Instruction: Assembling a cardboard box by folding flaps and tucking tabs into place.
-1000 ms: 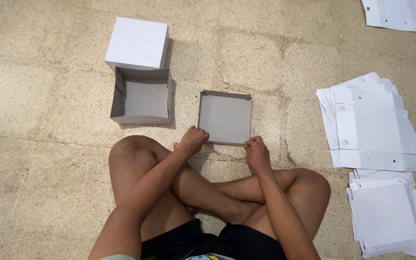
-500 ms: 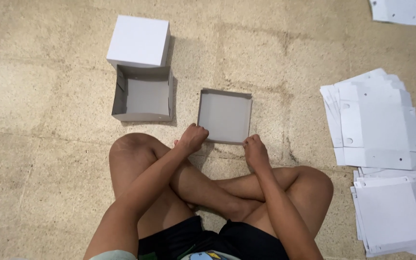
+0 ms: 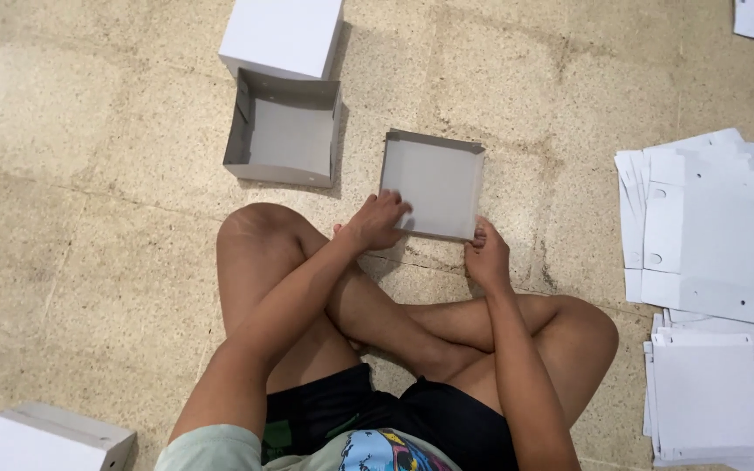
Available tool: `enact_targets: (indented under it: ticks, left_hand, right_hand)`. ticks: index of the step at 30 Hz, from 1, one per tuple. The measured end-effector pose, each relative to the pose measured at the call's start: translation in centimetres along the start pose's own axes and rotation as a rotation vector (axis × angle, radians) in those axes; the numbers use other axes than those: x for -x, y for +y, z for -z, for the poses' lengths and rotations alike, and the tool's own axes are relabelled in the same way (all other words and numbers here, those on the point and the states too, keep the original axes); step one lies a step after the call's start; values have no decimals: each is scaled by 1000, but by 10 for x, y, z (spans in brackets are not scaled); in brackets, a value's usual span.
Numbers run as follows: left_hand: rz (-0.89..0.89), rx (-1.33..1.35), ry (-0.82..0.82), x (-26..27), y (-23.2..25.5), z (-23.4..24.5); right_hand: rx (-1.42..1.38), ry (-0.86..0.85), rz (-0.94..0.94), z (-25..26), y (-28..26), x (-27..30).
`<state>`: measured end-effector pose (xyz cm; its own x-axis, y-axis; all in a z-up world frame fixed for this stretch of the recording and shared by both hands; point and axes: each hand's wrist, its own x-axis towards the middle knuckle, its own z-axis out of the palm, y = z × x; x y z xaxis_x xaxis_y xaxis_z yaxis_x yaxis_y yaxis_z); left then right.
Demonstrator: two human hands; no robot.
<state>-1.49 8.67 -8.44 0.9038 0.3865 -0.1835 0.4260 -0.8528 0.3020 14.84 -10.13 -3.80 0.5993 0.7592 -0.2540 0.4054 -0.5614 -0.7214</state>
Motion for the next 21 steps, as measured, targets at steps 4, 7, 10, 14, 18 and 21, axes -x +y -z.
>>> enact_targets:
  ticks: [4, 7, 10, 14, 18, 21]
  left_hand:
    - [303, 190, 82, 4, -1, 21]
    - [371, 353, 67, -2, -11, 5]
    - [333, 443, -16, -7, -5, -7]
    - [276, 316, 3, -14, -17, -22]
    - [335, 587, 96, -20, -25, -25]
    - [377, 727, 123, -13, -24, -18]
  right_hand:
    - [-106, 44, -127, -7, 19, -5]
    - [-95, 23, -115, -9, 25, -10]
    - [-103, -26, -118, -5, 11, -8]
    - [-140, 21, -114, -11, 27, -19]
    - [-123, 99, -201, -20, 51, -34]
    - [-147, 69, -216, -12, 46, -26]
